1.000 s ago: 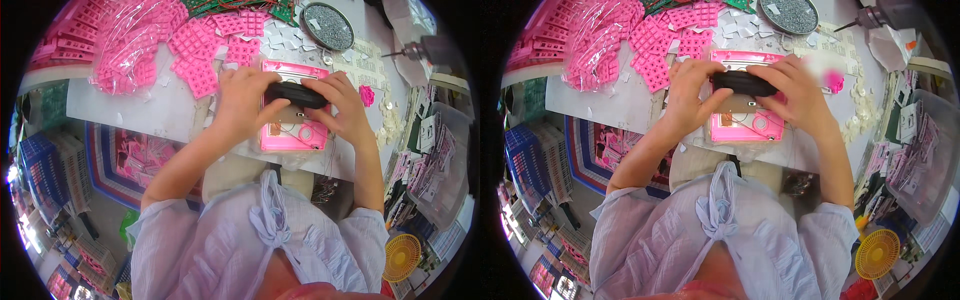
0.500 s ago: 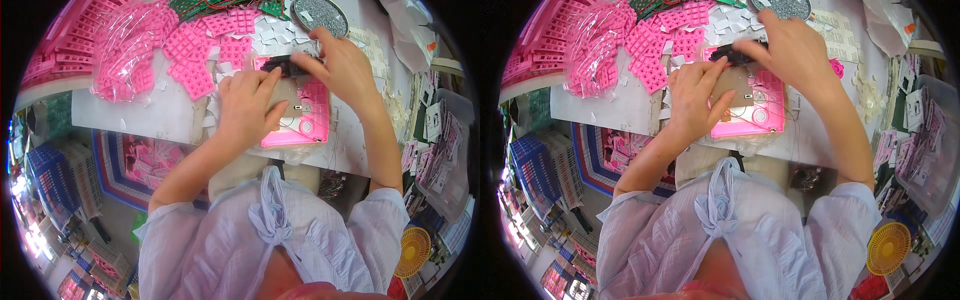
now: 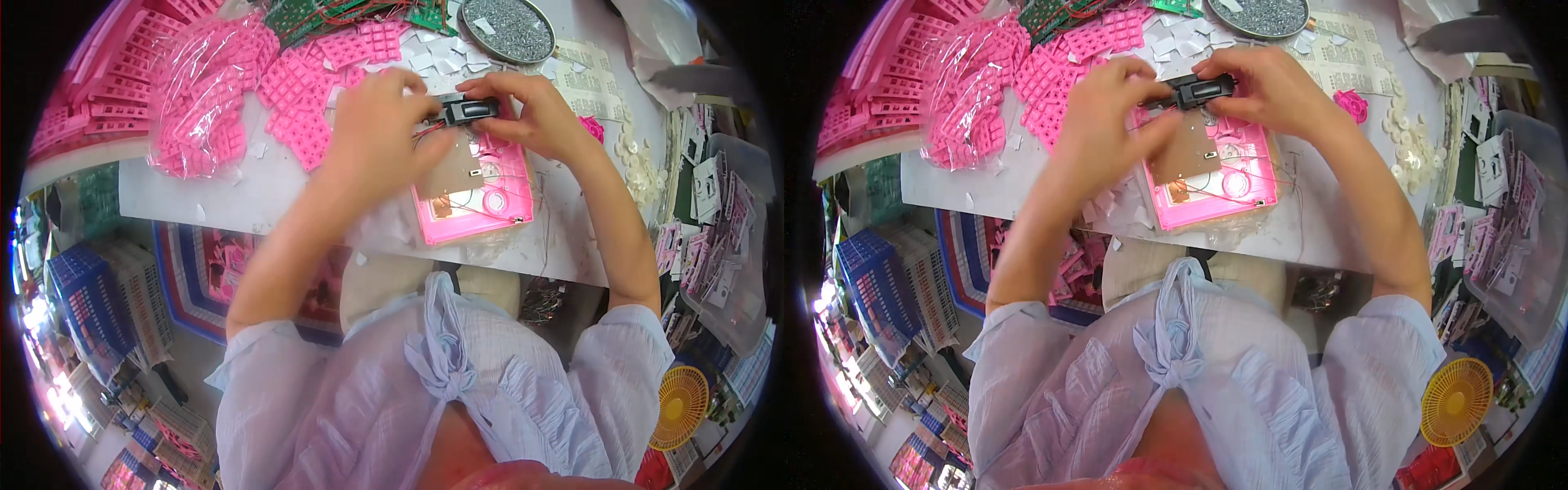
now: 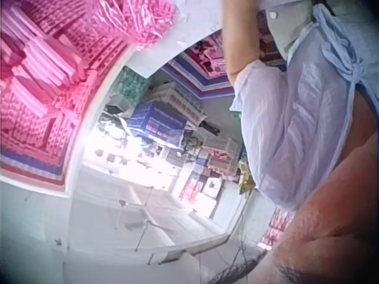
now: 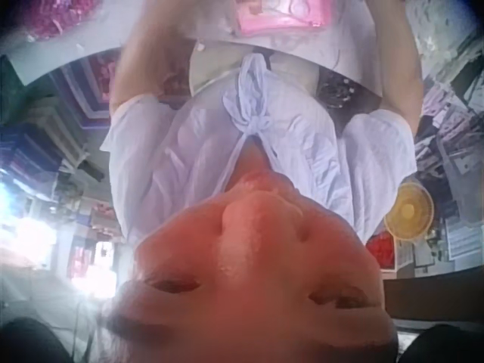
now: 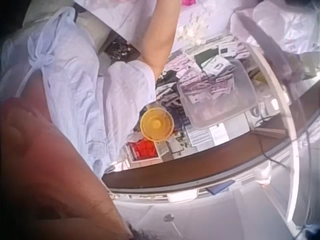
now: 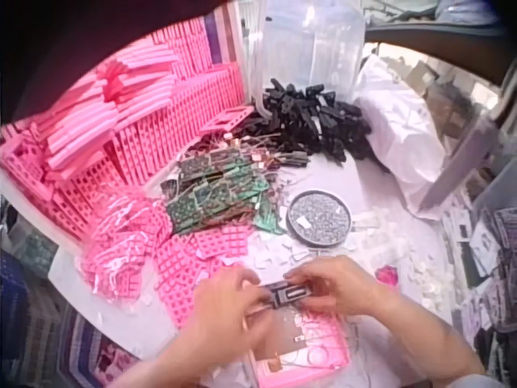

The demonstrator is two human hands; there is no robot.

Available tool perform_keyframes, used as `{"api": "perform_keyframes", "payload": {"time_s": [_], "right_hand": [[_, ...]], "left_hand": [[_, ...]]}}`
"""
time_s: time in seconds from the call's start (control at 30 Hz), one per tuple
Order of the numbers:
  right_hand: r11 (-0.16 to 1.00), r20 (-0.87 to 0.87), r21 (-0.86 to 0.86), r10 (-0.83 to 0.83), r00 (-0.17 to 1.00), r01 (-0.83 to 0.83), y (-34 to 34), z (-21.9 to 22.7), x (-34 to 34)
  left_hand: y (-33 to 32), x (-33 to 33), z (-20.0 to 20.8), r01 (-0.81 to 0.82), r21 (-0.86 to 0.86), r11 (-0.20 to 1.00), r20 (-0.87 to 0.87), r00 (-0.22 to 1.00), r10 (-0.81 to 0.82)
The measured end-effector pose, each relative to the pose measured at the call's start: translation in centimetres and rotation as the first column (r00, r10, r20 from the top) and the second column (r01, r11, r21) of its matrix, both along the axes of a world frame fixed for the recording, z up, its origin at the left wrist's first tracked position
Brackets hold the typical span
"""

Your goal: Assembling a toy calculator by installing a circuit board and various components into a pink plastic casing using an electric screwdriver.

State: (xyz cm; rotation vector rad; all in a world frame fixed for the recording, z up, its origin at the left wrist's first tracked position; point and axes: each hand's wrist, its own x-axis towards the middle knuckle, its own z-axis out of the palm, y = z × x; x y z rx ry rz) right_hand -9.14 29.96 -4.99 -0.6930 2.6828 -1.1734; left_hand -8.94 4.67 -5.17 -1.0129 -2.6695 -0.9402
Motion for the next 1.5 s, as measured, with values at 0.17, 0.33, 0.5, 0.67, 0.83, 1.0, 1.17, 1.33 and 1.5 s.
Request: {"api": "perform_keyframes", "payload": {"time_s": [0.17,0.33,0.5,0.67,0.83,1.0,1.17,1.33,1.5], "right_hand": [[0.992,-0.087,-0.107,-0.074,0.994,0.064,-0.3,-1.5,1.5],[0.972,-0.115,-0.233,-0.063,0.991,0.035,0.6,-2.7,3.0],[0.562,0.040,-0.804,-0.276,0.960,0.195,10.1,-1.2,0.3],[0.527,0.019,-0.850,0.014,1.000,0.009,4.1,9.3,-2.4],[0.588,0.115,-0.808,0.211,0.971,-0.032,1.8,11.6,-1.0],[0.337,-0.077,-0.936,0.084,0.994,-0.101,-0.3,7.0,2.9],[0.342,-0.200,-0.903,0.203,0.958,-0.261,-1.6,7.6,4.3],[0.332,-0.224,-0.899,0.215,0.951,-0.287,-1.8,7.5,4.4],[0.308,-0.222,-0.907,0.227,0.948,-0.286,-1.9,7.6,4.1]], "left_hand": [[7.5,-12.1,0.1,0.042,0.004,0.999,-0.083,0.996,-0.042],[13.8,-15.9,-3.2,0.078,-0.420,0.904,-0.149,0.977,-0.153],[15.2,-15.1,-3.0,0.079,-0.336,0.939,-0.200,0.968,-0.153],[13.9,-16.1,-3.0,0.096,0.045,0.994,0.409,0.906,-0.106],[7.6,-10.8,0.7,0.172,0.066,0.983,0.069,0.982,-0.177],[3.2,0.6,0.7,0.213,0.183,0.960,-0.153,0.970,-0.186],[3.2,3.4,0.7,0.116,0.344,0.932,0.053,0.988,-0.143],[3.3,3.6,0.4,0.088,0.374,0.923,0.124,0.982,-0.144],[3.4,3.3,0.1,0.103,0.372,0.923,0.005,0.994,-0.113]]}}
